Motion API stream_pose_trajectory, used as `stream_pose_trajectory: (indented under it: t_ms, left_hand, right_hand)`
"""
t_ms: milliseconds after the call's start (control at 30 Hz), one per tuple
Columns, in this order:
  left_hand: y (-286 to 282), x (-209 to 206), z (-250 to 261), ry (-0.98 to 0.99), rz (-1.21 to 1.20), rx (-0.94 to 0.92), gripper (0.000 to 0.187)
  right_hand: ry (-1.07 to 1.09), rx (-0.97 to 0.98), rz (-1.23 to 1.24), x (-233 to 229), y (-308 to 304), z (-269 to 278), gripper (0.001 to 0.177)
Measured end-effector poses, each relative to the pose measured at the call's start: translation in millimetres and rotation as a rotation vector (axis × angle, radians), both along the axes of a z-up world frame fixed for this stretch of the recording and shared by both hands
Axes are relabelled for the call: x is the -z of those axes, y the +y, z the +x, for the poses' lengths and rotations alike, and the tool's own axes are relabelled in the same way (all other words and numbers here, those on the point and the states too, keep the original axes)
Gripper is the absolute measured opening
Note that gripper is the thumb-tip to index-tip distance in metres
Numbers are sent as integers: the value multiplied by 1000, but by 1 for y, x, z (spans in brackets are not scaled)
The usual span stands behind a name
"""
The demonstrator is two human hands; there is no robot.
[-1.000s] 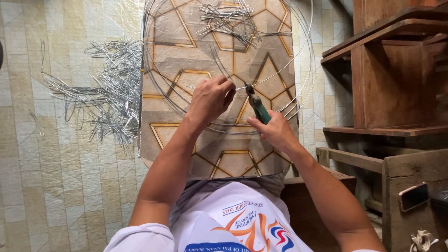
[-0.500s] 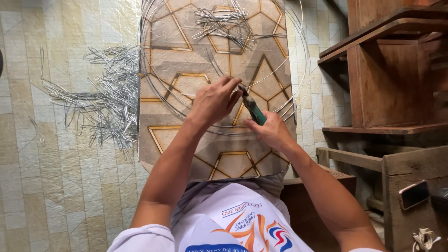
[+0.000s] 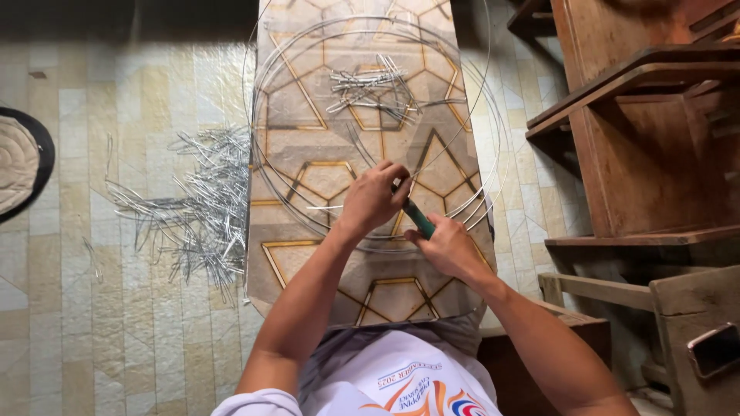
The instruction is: Cutting and arranging thin metal wires on a patterned template using pliers
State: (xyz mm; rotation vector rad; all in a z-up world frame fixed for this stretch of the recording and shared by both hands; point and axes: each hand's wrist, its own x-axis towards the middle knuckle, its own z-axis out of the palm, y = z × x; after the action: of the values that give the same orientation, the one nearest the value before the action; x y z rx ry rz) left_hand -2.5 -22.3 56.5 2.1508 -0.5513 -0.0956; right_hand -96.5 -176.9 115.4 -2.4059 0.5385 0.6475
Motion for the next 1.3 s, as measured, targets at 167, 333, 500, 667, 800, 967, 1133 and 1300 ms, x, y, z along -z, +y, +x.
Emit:
stream_pose_trajectory:
  t_ms: [167,333,500,667,800,967,1133,1300]
  left_hand:
    - [3,1,-4,20,-24,-4,17]
    - [3,4,-8,63,-27,-21,20]
    - [3,-6,-11,55,-46,-32,17]
    - [9,-6,-14,92,-51,-44,17]
    - [10,0,-4,165,-24,-111,18]
    - [21,-2,2,35,-23,-88,15]
    - [21,-9,-2,-106,41,-12,11]
    - [19,-3,-6,-130,74,66,17]
  right_hand:
    - [-9,-24,-5,6,-4,-3,31]
    - [-12,-35,0,7,-5,-2,28]
    - [-41,-57,-34,13,-8,-5,27]
    - [-4,-92,5,0,-1,-12,34]
    - [-24,-162,-32,-20,-3,-20,49]
    - [-276,-483,-248,44,-26,-50,59]
    - [-380,-611,-303,33,-25,-43,67]
    - [-993,-514,-570,53,-44,5,56]
